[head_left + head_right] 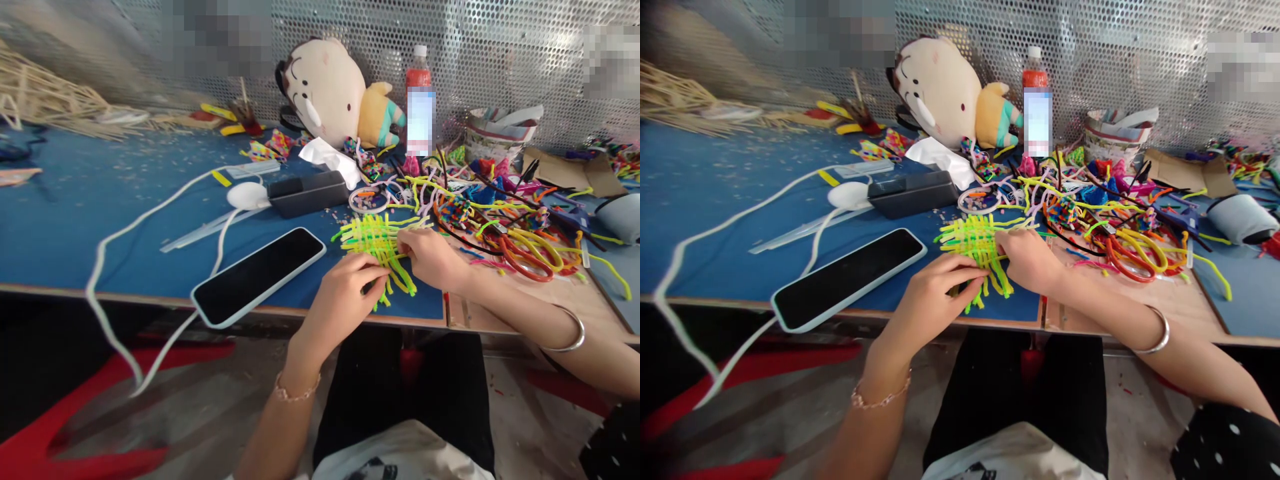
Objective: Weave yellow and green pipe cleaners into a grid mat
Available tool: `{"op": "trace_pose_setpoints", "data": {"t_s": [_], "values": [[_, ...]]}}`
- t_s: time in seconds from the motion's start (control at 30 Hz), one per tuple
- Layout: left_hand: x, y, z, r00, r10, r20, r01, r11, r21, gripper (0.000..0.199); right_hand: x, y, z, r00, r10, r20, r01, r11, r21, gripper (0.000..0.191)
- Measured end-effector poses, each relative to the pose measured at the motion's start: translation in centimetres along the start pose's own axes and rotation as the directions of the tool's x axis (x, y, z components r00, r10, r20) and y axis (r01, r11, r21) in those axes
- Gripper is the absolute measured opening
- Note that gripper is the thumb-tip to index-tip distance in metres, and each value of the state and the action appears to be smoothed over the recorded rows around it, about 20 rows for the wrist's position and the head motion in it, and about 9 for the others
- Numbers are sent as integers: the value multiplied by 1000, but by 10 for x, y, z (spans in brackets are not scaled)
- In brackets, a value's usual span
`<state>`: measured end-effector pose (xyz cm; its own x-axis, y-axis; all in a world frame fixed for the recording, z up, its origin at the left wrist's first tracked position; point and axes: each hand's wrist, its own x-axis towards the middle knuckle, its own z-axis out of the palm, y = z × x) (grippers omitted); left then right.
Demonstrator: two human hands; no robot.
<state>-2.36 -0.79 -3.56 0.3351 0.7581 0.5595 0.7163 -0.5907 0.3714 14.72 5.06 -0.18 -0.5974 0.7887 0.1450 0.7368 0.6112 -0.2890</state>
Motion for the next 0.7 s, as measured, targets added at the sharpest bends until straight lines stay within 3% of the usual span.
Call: {"op": "trace_pose_setpoints", "data": {"t_s": [0.3, 0.5, 0.7], "values": [[0, 0, -1, 1000, -12, 17, 12, 1000, -9, 23, -2, -2, -1, 1000, -14, 17, 14, 1000, 7, 33], [-3, 0, 0, 1000, -14, 1, 14, 1000, 26, 24, 3, -6, -2, 996, -87, 29, 87, 996, 6, 25], [-7, 2, 0, 999, 11, -49, -8, 998, 55, 27, 15, -17, -1, 988, -62, 144, 72, 995, -65, 17]]}}
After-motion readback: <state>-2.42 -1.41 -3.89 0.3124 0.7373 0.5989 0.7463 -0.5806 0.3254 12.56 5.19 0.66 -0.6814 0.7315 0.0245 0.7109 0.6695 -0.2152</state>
